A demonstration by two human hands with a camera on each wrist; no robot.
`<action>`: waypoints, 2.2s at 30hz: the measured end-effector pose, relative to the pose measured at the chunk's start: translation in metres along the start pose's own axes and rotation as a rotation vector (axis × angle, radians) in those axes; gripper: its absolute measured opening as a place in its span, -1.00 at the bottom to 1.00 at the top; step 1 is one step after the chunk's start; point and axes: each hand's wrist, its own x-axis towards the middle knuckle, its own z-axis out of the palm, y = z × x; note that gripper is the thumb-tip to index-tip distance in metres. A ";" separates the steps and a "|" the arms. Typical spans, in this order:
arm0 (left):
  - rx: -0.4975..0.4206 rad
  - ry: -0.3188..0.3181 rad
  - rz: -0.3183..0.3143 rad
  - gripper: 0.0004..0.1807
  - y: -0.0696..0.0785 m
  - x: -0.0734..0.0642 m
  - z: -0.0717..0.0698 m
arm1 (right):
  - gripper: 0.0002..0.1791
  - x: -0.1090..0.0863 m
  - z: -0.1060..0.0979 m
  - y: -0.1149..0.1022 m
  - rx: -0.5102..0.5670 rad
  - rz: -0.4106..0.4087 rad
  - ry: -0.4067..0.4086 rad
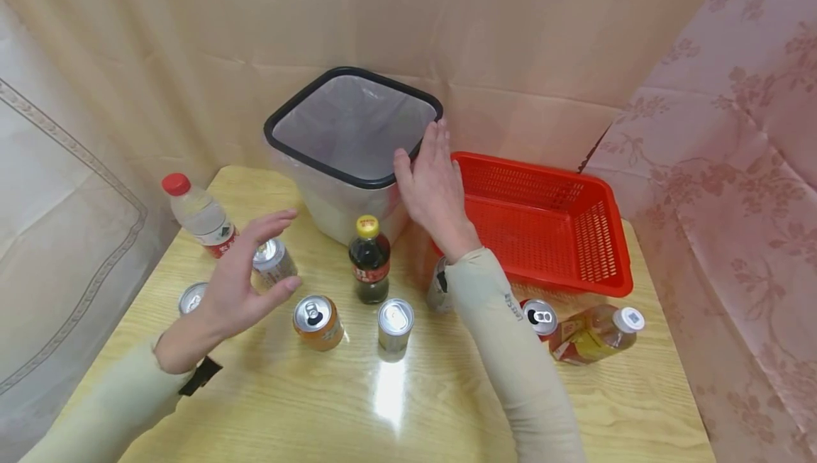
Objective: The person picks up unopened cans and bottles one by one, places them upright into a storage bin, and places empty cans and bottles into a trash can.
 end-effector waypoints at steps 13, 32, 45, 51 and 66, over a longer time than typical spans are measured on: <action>-0.087 -0.315 -0.242 0.23 -0.016 -0.040 0.014 | -0.11 0.000 0.000 0.001 0.008 -0.002 -0.001; -0.087 -0.501 -0.394 0.37 -0.043 -0.064 0.045 | -0.10 -0.002 0.000 0.000 0.002 -0.002 0.002; -0.107 -0.485 -0.365 -0.18 -0.049 -0.067 0.053 | -0.10 -0.001 0.001 0.000 0.007 0.005 0.001; -0.107 -0.469 -0.376 -0.46 -0.047 -0.066 0.054 | -0.10 -0.001 0.001 0.001 0.002 0.005 0.002; -0.014 -0.398 -0.384 -0.48 -0.034 -0.053 0.043 | -0.09 -0.001 0.001 0.001 0.012 0.007 -0.003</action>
